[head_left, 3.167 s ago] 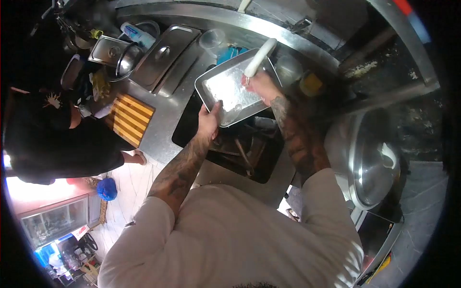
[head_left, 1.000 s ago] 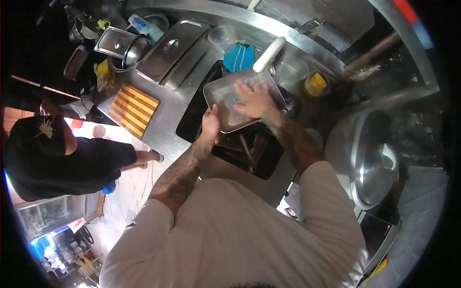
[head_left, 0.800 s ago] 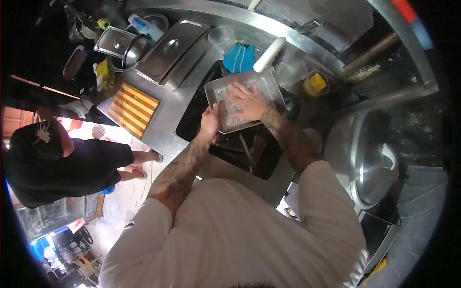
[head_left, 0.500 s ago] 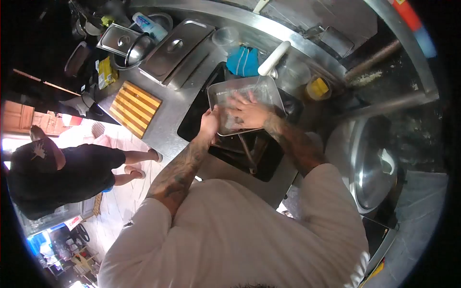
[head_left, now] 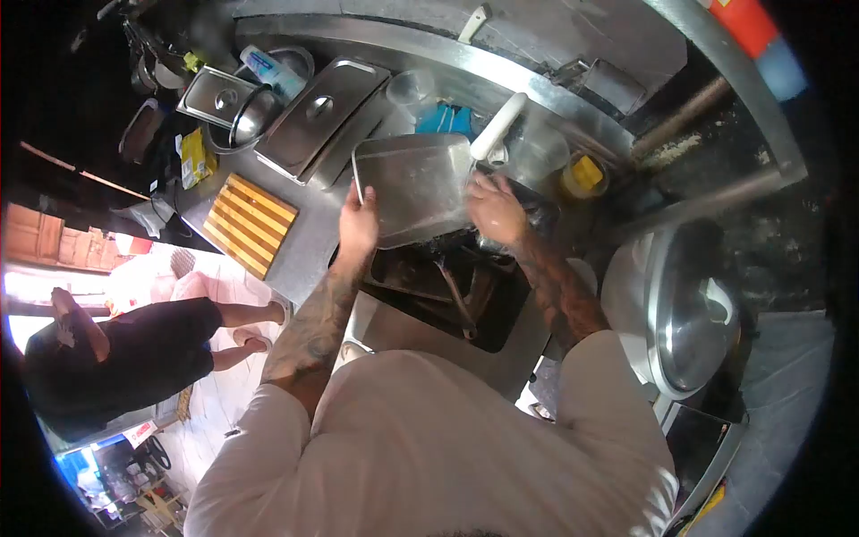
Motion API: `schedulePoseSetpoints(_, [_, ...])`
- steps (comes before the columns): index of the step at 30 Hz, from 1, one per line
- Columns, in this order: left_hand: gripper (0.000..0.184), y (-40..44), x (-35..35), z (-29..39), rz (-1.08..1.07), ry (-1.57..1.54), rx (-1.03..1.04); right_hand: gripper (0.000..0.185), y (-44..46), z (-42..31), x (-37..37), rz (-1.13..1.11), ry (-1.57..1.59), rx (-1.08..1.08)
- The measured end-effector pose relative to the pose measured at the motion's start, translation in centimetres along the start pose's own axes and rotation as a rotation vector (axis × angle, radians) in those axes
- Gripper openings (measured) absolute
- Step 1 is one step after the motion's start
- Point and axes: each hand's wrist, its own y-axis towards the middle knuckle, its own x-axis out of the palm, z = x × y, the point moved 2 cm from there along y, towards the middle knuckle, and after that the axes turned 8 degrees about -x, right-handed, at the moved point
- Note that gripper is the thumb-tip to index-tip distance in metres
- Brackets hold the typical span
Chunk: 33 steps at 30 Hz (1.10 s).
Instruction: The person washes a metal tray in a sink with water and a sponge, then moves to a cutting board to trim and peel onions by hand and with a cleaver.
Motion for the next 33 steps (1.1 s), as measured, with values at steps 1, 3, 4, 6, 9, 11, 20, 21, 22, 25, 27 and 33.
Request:
schedulePoseSetpoints(1, [0.035, 1.0, -0.9, 0.5, -0.007, 0.003, 0.028, 0.053, -0.2, 0.1, -0.6, 0.100, -0.238, 0.039])
schedulePoseSetpoints(3, [0.033, 1.4, -2.0, 1.0, -0.017, -0.016, -0.067, 0.060, 0.2, -0.3, 0.3, 0.301, -0.159, 0.170])
schedulePoseSetpoints(4, [0.032, 1.4, -2.3, 1.2, -0.057, 0.015, -0.155, 0.057, 0.3, 0.9, 2.7, 0.397, 0.354, 0.477])
schedulePoseSetpoints(6, [0.031, 2.2, -2.2, -0.2, -0.091, -0.104, -0.284, 0.058, 0.1, 2.2, 8.1, 0.529, 1.259, 0.843])
schedulePoseSetpoints(9, [0.028, 2.8, -2.1, -1.8, -0.177, -0.292, -0.519, 0.064, -0.8, -1.0, 0.3, 0.387, 2.033, 0.841])
schedulePoseSetpoints(11, [0.034, 3.6, -1.1, -2.5, -0.172, 0.067, -0.365, 0.070, -1.2, -1.8, -2.4, 0.355, 1.941, 0.829])
schedulePoseSetpoints(20, [0.040, 2.3, 9.3, -6.5, -0.495, 0.538, -0.418, 0.072, -4.1, -9.2, -11.4, 0.712, 1.112, 0.927])
schedulePoseSetpoints(21, [0.040, 2.6, 10.1, -7.6, -0.498, 0.543, -0.420, 0.069, -4.1, -10.2, -12.2, 0.656, 0.882, 0.892])
schedulePoseSetpoints(22, [0.039, 2.8, 10.9, -8.3, -0.513, 0.563, -0.314, 0.065, -3.8, -11.4, -12.8, 0.641, 0.659, 0.797])
schedulePoseSetpoints(25, [0.051, 2.0, 13.2, -7.9, -0.722, 0.521, -0.188, 0.066, -3.1, -14.4, -13.2, 0.618, 0.384, 0.708])
schedulePoseSetpoints(27, [0.058, 0.9, 14.6, -6.9, -0.737, 0.269, -0.617, 0.069, -3.8, -15.6, -12.9, 0.613, 0.375, 0.701])
schedulePoseSetpoints(33, [0.032, 0.5, 14.2, -6.7, -1.101, -0.182, -0.414, 0.078, -8.1, -19.3, -8.8, 0.487, 0.390, 0.557])
